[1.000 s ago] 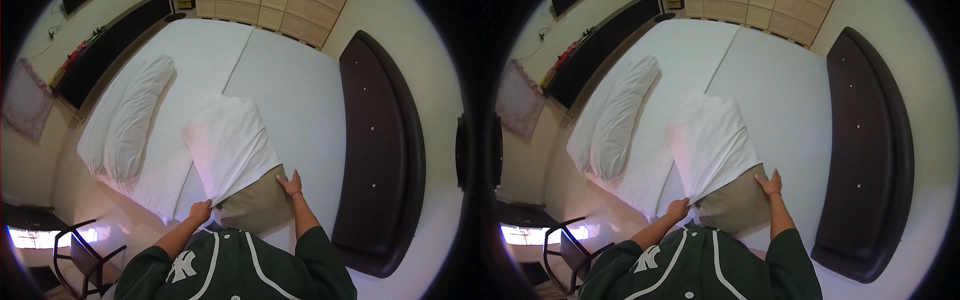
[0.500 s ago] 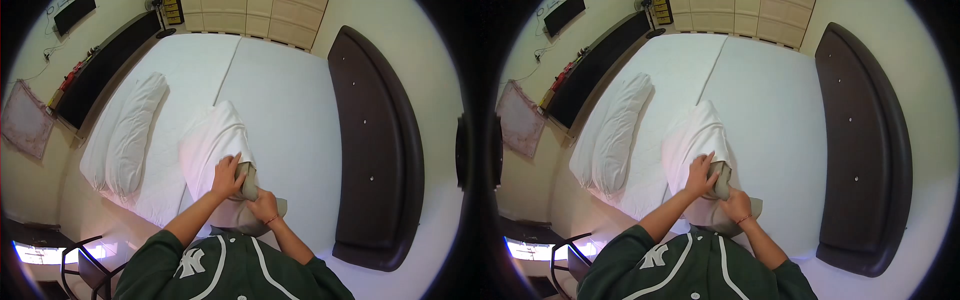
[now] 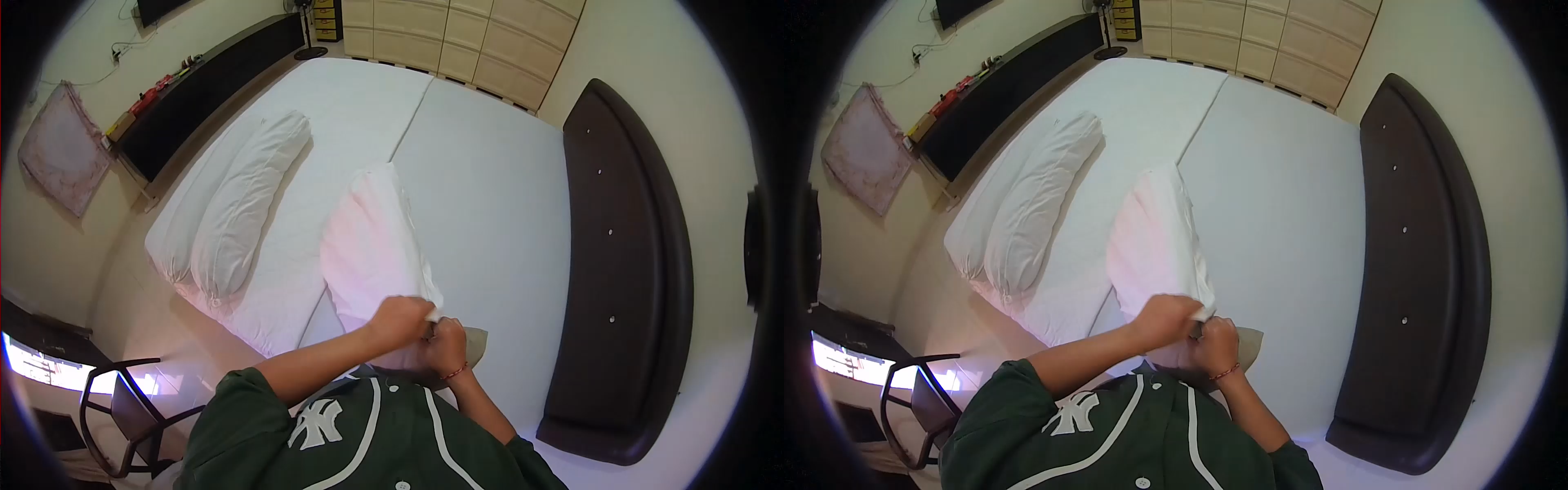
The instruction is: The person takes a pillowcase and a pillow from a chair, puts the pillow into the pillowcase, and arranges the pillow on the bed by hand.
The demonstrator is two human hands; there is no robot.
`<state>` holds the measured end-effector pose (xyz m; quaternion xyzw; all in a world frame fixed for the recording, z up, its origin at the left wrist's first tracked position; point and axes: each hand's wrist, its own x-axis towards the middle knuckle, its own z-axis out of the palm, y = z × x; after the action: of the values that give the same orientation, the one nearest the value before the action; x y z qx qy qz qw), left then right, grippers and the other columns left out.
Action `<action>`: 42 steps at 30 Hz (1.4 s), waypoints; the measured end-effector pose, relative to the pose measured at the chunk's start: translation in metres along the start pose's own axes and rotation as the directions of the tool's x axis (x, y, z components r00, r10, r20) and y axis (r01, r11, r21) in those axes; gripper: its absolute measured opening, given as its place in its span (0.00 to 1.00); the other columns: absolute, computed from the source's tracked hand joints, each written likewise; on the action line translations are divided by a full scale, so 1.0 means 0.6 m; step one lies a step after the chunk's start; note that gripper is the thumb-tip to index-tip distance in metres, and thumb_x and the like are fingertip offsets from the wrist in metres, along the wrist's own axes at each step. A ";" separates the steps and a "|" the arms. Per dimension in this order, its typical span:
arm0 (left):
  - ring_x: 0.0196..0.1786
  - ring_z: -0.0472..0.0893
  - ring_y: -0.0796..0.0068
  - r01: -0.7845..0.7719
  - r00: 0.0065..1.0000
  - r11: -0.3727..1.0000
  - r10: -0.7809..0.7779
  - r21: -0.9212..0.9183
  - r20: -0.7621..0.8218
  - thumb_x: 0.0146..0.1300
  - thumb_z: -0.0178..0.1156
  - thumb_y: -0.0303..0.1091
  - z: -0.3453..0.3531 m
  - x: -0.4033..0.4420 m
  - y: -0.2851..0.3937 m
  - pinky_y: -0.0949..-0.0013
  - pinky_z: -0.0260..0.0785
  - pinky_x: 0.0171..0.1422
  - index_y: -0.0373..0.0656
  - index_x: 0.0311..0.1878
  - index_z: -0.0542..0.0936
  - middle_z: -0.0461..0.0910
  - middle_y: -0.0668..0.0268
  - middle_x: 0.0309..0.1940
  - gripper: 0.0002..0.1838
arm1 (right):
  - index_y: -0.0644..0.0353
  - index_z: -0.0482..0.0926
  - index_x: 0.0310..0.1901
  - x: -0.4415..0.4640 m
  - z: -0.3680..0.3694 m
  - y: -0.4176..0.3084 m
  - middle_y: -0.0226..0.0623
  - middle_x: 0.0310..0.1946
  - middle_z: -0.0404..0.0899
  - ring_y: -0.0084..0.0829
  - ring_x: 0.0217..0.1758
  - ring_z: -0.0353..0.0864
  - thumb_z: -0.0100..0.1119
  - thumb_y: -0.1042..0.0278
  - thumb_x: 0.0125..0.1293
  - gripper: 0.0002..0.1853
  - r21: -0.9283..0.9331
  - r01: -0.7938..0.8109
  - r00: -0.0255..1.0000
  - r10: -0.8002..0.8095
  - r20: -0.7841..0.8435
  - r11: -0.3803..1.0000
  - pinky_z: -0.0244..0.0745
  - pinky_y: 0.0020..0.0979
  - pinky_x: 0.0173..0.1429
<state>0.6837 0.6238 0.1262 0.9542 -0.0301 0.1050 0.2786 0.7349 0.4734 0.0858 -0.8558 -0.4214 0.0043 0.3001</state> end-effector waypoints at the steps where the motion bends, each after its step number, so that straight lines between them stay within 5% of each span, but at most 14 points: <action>1: 0.33 0.80 0.55 0.053 0.992 0.999 -0.051 0.012 -0.118 0.51 0.59 0.31 -0.004 -0.002 -0.007 0.57 0.73 0.37 0.44 0.40 0.80 0.80 0.59 0.29 0.12 | 0.63 0.76 0.27 -0.002 0.001 0.000 0.48 0.22 0.76 0.49 0.29 0.76 0.64 0.67 0.42 0.11 0.045 0.003 1.000 -0.002 -0.019 0.999 0.68 0.45 0.37; 9: 0.28 0.78 0.53 0.283 0.896 0.931 -0.342 -0.231 -0.283 0.59 0.59 0.36 0.062 -0.008 -0.056 0.55 0.70 0.32 0.43 0.42 0.79 0.78 0.55 0.25 0.10 | 0.61 0.76 0.29 -0.008 0.011 0.000 0.47 0.23 0.77 0.49 0.29 0.76 0.62 0.67 0.46 0.09 0.250 -0.025 0.999 0.035 -0.037 0.968 0.69 0.44 0.39; 10: 0.27 0.78 0.51 0.130 0.951 0.981 -0.164 -0.142 -0.263 0.60 0.58 0.36 0.060 -0.007 -0.019 0.54 0.70 0.31 0.44 0.41 0.79 0.77 0.53 0.23 0.09 | 0.61 0.76 0.29 -0.011 0.019 0.007 0.46 0.24 0.78 0.48 0.30 0.76 0.62 0.66 0.48 0.09 0.288 -0.050 0.998 0.059 -0.023 0.956 0.70 0.43 0.39; 13: 0.28 0.78 0.50 0.011 0.961 0.949 -0.097 -0.316 -0.257 0.61 0.56 0.35 0.049 -0.016 0.078 0.53 0.69 0.31 0.40 0.33 0.75 0.77 0.54 0.23 0.08 | 0.61 0.76 0.27 -0.023 0.045 0.032 0.41 0.22 0.78 0.40 0.30 0.78 0.61 0.63 0.56 0.10 0.815 -0.158 0.919 0.385 -0.086 0.558 0.69 0.43 0.40; 17: 0.26 0.78 0.52 0.006 0.957 0.976 -0.068 -0.218 -0.282 0.57 0.57 0.31 0.029 0.030 0.071 0.55 0.69 0.29 0.41 0.30 0.73 0.76 0.56 0.20 0.06 | 0.62 0.75 0.28 0.022 0.037 0.111 0.33 0.25 0.78 0.31 0.35 0.79 0.56 0.64 0.61 0.10 -0.005 -0.173 0.968 0.171 0.182 0.985 0.72 0.34 0.44; 19: 0.24 0.78 0.53 0.003 0.950 0.982 -0.062 -0.191 -0.305 0.54 0.58 0.30 0.007 0.053 0.079 0.55 0.69 0.28 0.41 0.28 0.72 0.76 0.57 0.19 0.05 | 0.61 0.73 0.39 0.027 0.111 0.189 0.32 0.35 0.77 0.29 0.41 0.75 0.55 0.67 0.64 0.07 0.432 -0.232 0.972 0.186 0.146 0.872 0.73 0.29 0.48; 21: 0.23 0.78 0.55 -0.024 0.930 0.980 -0.050 -0.196 -0.363 0.51 0.58 0.28 -0.010 0.076 0.086 0.56 0.70 0.28 0.42 0.27 0.70 0.75 0.60 0.18 0.06 | 0.56 0.66 0.53 0.041 0.123 0.211 0.31 0.47 0.69 0.24 0.50 0.67 0.49 0.67 0.72 0.12 0.895 -0.089 0.955 0.293 -0.048 0.438 0.71 0.28 0.54; 25: 0.31 0.80 0.60 -0.206 0.938 0.973 0.166 -0.107 -0.303 0.49 0.61 0.31 0.028 0.097 0.053 0.61 0.72 0.35 0.42 0.41 0.76 0.78 0.61 0.28 0.14 | 0.63 0.74 0.44 0.053 0.061 0.210 0.33 0.40 0.78 0.27 0.43 0.75 0.57 0.69 0.62 0.11 0.823 -0.262 0.893 0.451 0.009 0.504 0.73 0.28 0.48; 26: 0.48 0.78 0.58 -0.145 0.989 0.976 0.143 -0.164 -0.019 0.50 0.63 0.33 0.032 0.094 0.040 0.56 0.71 0.48 0.41 0.56 0.73 0.77 0.57 0.43 0.27 | 0.65 0.76 0.42 0.055 0.041 0.206 0.34 0.38 0.80 0.28 0.42 0.77 0.59 0.69 0.60 0.11 0.801 -0.308 0.869 0.494 0.018 0.514 0.74 0.29 0.46; 28: 0.58 0.71 0.53 -0.102 0.991 0.994 0.099 -0.031 -0.094 0.50 0.66 0.38 0.063 0.050 -0.021 0.50 0.65 0.58 0.42 0.64 0.66 0.70 0.52 0.55 0.36 | 0.70 0.76 0.48 0.036 0.035 0.233 0.40 0.44 0.81 0.30 0.45 0.80 0.64 0.72 0.56 0.18 0.813 -0.329 0.873 0.483 0.068 0.480 0.75 0.30 0.48; 31: 0.72 0.55 0.44 0.390 0.921 0.920 -0.390 0.047 -0.004 0.43 0.73 0.51 0.138 -0.066 -0.133 0.40 0.49 0.70 0.44 0.74 0.49 0.51 0.44 0.70 0.59 | 0.69 0.70 0.57 -0.074 0.066 0.325 0.49 0.52 0.77 0.41 0.56 0.77 0.66 0.60 0.56 0.30 0.069 -0.808 0.569 0.743 0.354 0.586 0.71 0.34 0.59; 36: 0.71 0.57 0.42 0.856 0.515 0.484 -0.829 -0.182 0.220 0.40 0.75 0.55 0.253 -0.212 -0.234 0.45 0.56 0.69 0.41 0.75 0.37 0.48 0.39 0.71 0.69 | 0.61 0.63 0.65 -0.187 0.158 0.232 0.51 0.64 0.65 0.49 0.70 0.59 0.71 0.48 0.49 0.45 -0.228 -0.277 0.949 0.303 0.083 0.933 0.50 0.53 0.72; 39: 0.65 0.67 0.43 0.742 0.653 0.451 -0.651 -0.496 0.387 0.44 0.72 0.51 0.282 -0.227 -0.274 0.53 0.63 0.66 0.37 0.74 0.39 0.63 0.36 0.64 0.64 | 0.49 0.59 0.69 -0.174 0.165 0.116 0.49 0.68 0.59 0.50 0.72 0.55 0.69 0.53 0.49 0.45 -0.190 0.098 0.942 -0.030 0.335 0.977 0.39 0.64 0.71; 42: 0.53 0.78 0.45 0.713 0.633 0.464 -0.749 -0.526 0.197 0.54 0.61 0.38 0.298 -0.207 -0.284 0.59 0.70 0.58 0.37 0.67 0.59 0.77 0.41 0.49 0.38 | 0.42 0.58 0.70 -0.173 0.230 0.137 0.47 0.68 0.59 0.49 0.72 0.56 0.67 0.59 0.49 0.44 -0.388 0.254 0.922 -0.100 0.375 0.886 0.36 0.67 0.71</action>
<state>0.6152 0.6708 -0.1375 0.7440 0.3601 -0.0084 0.5628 0.6907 0.4305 -0.0954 -0.8437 -0.5351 0.0334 0.0250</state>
